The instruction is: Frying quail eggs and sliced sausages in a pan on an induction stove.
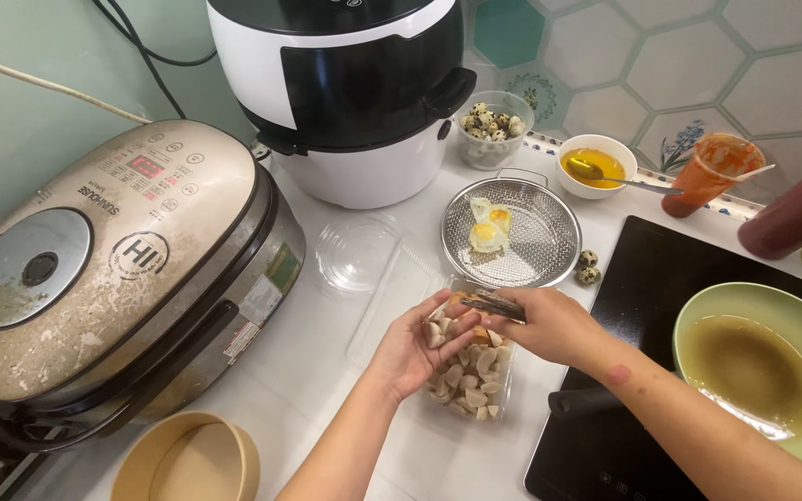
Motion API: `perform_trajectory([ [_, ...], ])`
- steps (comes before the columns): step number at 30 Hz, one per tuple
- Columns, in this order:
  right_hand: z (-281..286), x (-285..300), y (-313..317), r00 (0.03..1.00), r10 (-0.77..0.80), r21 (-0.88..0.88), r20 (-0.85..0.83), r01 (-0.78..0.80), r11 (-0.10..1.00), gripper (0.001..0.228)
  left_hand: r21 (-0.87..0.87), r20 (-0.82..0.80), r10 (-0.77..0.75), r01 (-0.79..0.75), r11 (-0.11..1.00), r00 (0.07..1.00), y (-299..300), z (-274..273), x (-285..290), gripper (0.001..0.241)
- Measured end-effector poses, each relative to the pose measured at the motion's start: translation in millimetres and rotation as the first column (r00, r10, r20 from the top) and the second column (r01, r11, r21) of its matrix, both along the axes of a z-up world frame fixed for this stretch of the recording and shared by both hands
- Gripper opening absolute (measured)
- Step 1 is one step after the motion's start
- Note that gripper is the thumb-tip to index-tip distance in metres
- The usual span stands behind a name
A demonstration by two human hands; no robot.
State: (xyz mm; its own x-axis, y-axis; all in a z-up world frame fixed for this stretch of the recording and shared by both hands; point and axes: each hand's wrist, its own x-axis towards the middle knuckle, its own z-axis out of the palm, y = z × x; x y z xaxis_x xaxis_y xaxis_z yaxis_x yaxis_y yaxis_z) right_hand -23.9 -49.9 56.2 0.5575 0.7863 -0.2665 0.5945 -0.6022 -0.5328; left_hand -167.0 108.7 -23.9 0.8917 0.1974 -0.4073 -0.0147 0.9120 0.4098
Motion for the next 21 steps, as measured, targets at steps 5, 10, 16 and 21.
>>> perform_trajectory([
  [5, 4.4, 1.1, -3.5, 1.000, -0.004, 0.002, 0.008, 0.004, 1.000, 0.036, -0.028, 0.035, -0.019, 0.020, 0.999, 0.999, 0.5, 6.2, -3.0, 0.041],
  [10, 5.8, 3.3, -6.5, 1.000, -0.022, -0.010, -0.007, 0.022, 1.000, 0.036, 0.032, 0.029, -0.042, 0.041, 0.999, 0.999, 2.7, 7.2, -7.5, 0.040],
  [16, -7.5, 3.4, -9.5, 0.997, 0.046, 0.034, 0.059, -0.048, 0.998, 0.034, 0.119, -0.024, -0.002, 0.004, 0.993, 1.000, 5.5, 15.0, -13.0, 0.040],
  [21, -23.4, -9.7, -1.7, 0.956, 0.232, -0.113, 0.182, -0.214, 0.970, 0.041, 0.330, -0.196, 0.085, -0.016, 0.944, 0.977, 24.2, -32.7, -20.3, 0.044],
])
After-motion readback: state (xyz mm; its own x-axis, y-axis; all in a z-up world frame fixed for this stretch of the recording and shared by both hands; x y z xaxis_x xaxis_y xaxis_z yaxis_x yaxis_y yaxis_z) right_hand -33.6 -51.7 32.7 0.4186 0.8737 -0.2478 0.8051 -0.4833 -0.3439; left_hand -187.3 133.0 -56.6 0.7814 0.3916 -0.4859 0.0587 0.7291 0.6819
